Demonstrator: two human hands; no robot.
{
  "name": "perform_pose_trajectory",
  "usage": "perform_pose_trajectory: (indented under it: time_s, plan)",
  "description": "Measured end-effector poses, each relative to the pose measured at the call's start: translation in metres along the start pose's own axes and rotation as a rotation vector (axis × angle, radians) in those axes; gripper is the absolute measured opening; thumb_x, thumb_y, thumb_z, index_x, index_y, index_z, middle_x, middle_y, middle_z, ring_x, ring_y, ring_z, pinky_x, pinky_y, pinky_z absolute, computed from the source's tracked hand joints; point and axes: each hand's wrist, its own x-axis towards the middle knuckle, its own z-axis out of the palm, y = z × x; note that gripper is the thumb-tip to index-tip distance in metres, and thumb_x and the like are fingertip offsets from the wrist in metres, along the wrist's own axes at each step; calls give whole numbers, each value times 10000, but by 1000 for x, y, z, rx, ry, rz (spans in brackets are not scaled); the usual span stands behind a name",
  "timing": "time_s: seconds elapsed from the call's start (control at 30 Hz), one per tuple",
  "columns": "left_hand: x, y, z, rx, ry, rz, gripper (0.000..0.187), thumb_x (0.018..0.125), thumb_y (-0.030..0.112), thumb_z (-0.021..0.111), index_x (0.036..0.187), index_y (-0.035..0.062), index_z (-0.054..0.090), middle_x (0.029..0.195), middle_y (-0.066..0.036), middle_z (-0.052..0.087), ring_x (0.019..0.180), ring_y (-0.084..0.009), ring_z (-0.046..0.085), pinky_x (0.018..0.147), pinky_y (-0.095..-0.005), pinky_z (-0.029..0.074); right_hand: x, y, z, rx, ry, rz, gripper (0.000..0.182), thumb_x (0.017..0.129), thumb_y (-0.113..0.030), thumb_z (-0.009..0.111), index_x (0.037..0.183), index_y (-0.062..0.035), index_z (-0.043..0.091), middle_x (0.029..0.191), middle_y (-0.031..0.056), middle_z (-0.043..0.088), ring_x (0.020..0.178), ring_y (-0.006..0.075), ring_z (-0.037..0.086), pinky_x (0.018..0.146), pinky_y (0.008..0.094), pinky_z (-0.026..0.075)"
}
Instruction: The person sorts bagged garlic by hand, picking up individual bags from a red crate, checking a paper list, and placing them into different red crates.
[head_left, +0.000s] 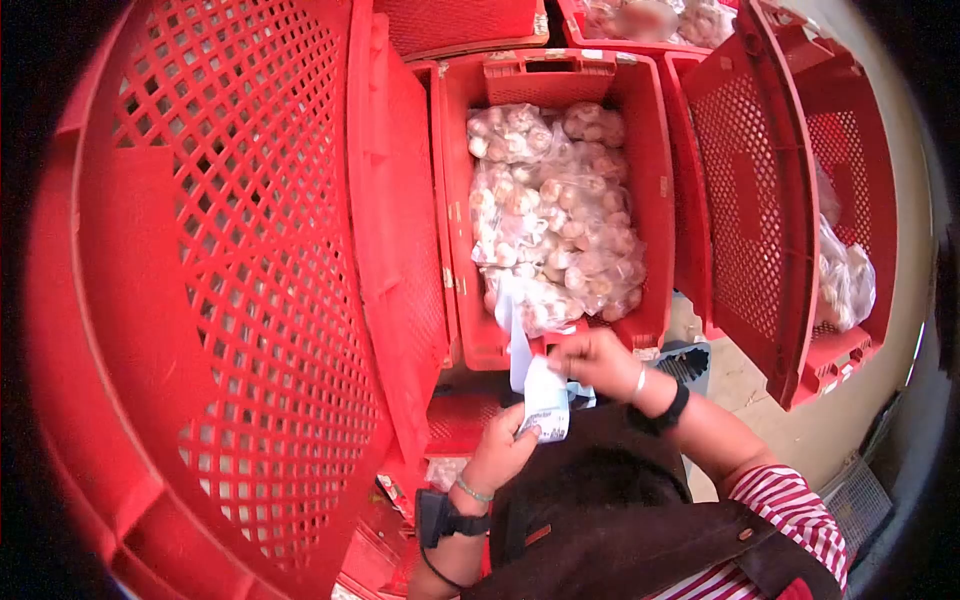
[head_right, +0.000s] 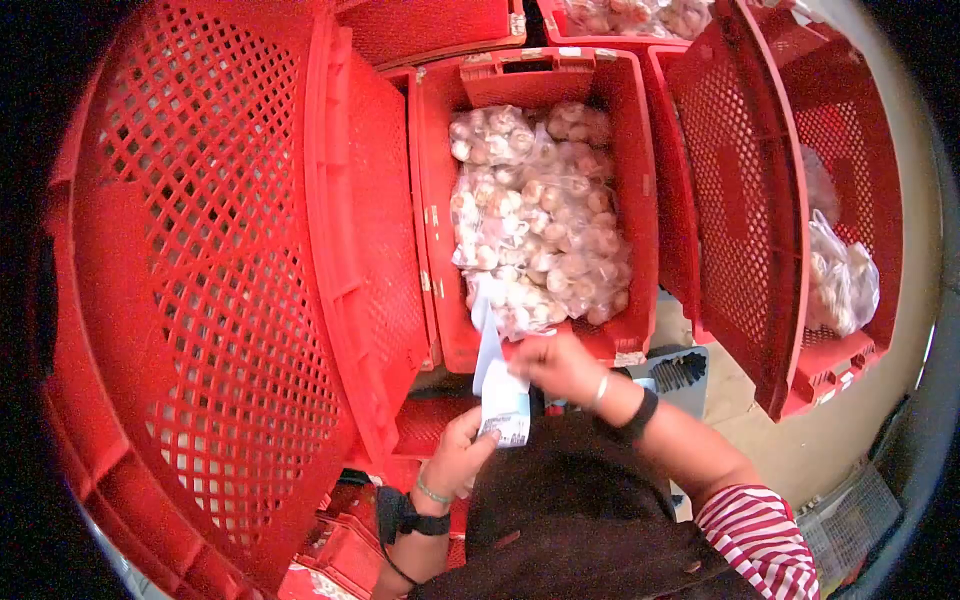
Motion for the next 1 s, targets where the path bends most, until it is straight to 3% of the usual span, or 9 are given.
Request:
perform_pose_trajectory:
  time_s: [0.03,0.1,0.23,0.33,0.47,0.63,0.77,0.87,1.0]
  plan:
    - [-4,-6,-4,-1,-2,3,289,827,7,485,1108,-20,547,1027,-45,590,935,-124,548,835,-267,435,24,8,-9,186,7,253,137,828,-134,621,820,2,636,712,2,606,666,59,541,586,245,456]
    - [-13,-17,-9,-172,-8,-131,301,830,-6,483,1125,-21,543,1046,-46,591,949,-121,551,845,-269,442,96,69,-30,404,365,68,64,796,-119,624,808,-62,649,621,98,577,524,147,509,523,297,427]
    - [-31,-50,-12,-149,40,-188,281,821,33,511,1091,-22,565,983,-75,619,921,-137,563,824,-278,442,199,58,-65,-413,963,-476,99,792,-111,608,851,-40,643,822,136,624,698,283,591,620,350,471]
    - [-39,-71,-11,-120,39,-224,282,822,32,517,1096,-20,562,982,-70,618,919,-135,562,821,-276,442,270,70,-78,-601,937,-698,101,770,-83,598,844,-23,633,919,159,614,818,338,586,684,368,484]
    - [-47,-76,-10,-221,27,-358,272,837,38,521,1100,-23,558,995,-56,607,924,-123,549,835,-275,433,299,91,-86,-752,852,-714,95,723,-33,595,814,-36,623,894,152,611,812,338,589,685,376,487]
    - [-46,-74,-13,-194,0,-350,275,836,53,524,1100,-21,554,962,-67,611,907,-125,553,798,-271,444,302,94,-106,-654,950,-696,105,724,-37,602,827,-45,619,872,133,612,789,325,585,661,364,487]
    - [-44,-76,-9,-153,-5,-358,274,844,60,521,1104,-20,552,962,-67,611,906,-128,555,812,-265,438,290,76,-115,-943,910,-713,58,752,-85,580,790,-52,608,812,122,601,760,307,580,653,376,478]
    - [-47,-84,2,-271,4,-369,271,853,59,513,1111,-17,549,977,-69,611,915,-131,556,830,-261,431,275,84,-105,-1096,612,-656,90,765,-82,535,831,-69,596,839,108,575,816,303,558,705,381,466]
    - [-47,-71,12,-323,13,-304,251,846,74,513,1074,-8,577,957,-43,614,894,-120,560,818,-262,438,263,108,-82,-1020,588,-690,166,766,-77,541,929,-63,570,923,124,554,863,316,547,723,387,460]
